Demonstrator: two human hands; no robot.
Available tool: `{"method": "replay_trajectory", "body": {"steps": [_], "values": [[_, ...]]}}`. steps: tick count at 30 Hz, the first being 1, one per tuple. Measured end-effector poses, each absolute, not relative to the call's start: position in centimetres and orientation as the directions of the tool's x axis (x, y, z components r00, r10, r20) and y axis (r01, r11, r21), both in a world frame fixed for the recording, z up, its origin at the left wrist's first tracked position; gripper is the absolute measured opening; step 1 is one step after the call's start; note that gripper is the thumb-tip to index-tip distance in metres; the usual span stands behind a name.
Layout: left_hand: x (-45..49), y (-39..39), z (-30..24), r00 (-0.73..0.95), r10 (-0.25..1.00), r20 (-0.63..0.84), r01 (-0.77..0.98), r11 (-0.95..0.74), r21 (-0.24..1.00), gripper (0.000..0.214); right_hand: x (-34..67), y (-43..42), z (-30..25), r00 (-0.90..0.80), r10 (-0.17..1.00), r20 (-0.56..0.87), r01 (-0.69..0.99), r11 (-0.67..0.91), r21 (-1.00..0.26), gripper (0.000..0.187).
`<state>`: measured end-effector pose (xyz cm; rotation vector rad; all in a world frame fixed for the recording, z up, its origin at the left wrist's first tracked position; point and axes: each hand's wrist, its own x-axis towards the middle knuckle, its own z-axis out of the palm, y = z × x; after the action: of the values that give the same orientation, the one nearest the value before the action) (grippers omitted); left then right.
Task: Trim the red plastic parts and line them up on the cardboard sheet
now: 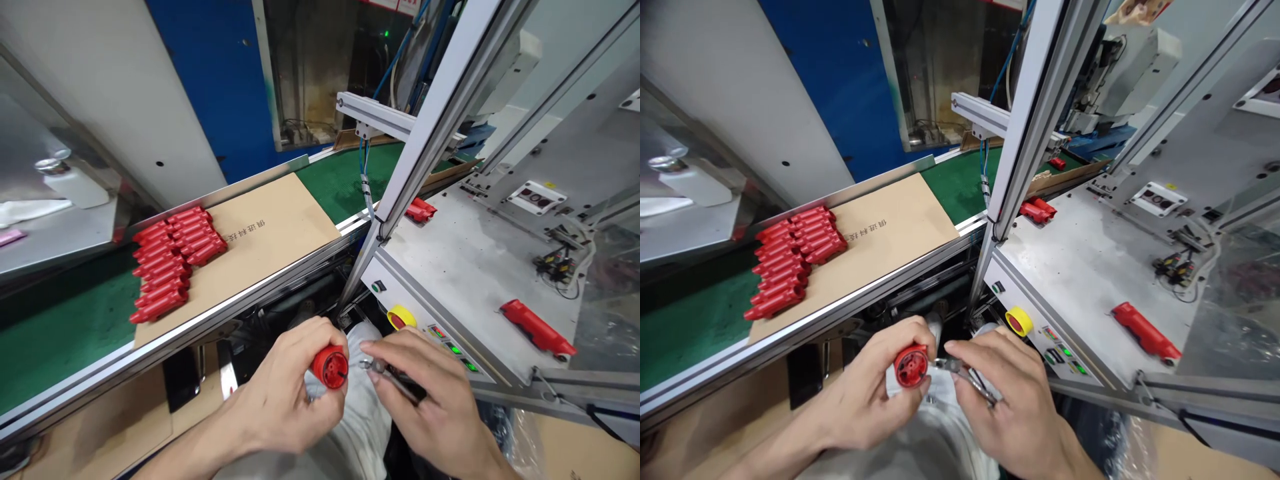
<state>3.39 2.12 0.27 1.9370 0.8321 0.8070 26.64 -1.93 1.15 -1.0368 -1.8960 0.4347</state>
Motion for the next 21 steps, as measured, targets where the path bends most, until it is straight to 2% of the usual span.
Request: {"method": "replay_trajectory", "body": {"steps": [3, 6, 8, 11, 17, 21], "values": [[3.9, 2.1, 0.1, 0.573, 0.784, 0.237, 0.273, -0.456, 0.847, 0.019, 26.2, -1.7, 1.7, -0.228, 0.846, 0.482, 0.413, 0.532, -0.739, 0.033], [4.4, 2.1, -0.1, 0.591, 0.766, 0.253, 0.283, -0.49, 0.824, 0.026, 25.4, -1.0, 2.2, -0.211, 0.936, 0.282, 0.268, 0.333, -0.904, 0.012], [4.6, 2.1, -0.2, 0.612, 0.753, 0.241, 0.285, -0.495, 0.821, 0.03, 24.8, -0.6, 2.4, -0.262, 0.945, 0.195, 0.193, 0.25, -0.949, 0.007], [4.5, 2.1, -0.4, 0.627, 0.749, 0.214, 0.299, -0.485, 0.822, 0.026, 24.3, -0.1, 2.5, -0.311, 0.937, 0.162, 0.139, 0.213, -0.967, 0.006], [3.9, 2.0, -0.3, 0.639, 0.756, 0.14, 0.352, -0.449, 0.821, 0.024, 23.9, 0.4, 2.4, -0.303, 0.943, 0.139, 0.184, 0.201, -0.962, 0.006], [4.0, 2.1, -0.2, 0.631, 0.761, 0.151, 0.35, -0.452, 0.82, 0.026, 23.7, 0.7, 1.8, -0.295, 0.941, 0.165, 0.167, 0.22, -0.961, 0.014]]}}
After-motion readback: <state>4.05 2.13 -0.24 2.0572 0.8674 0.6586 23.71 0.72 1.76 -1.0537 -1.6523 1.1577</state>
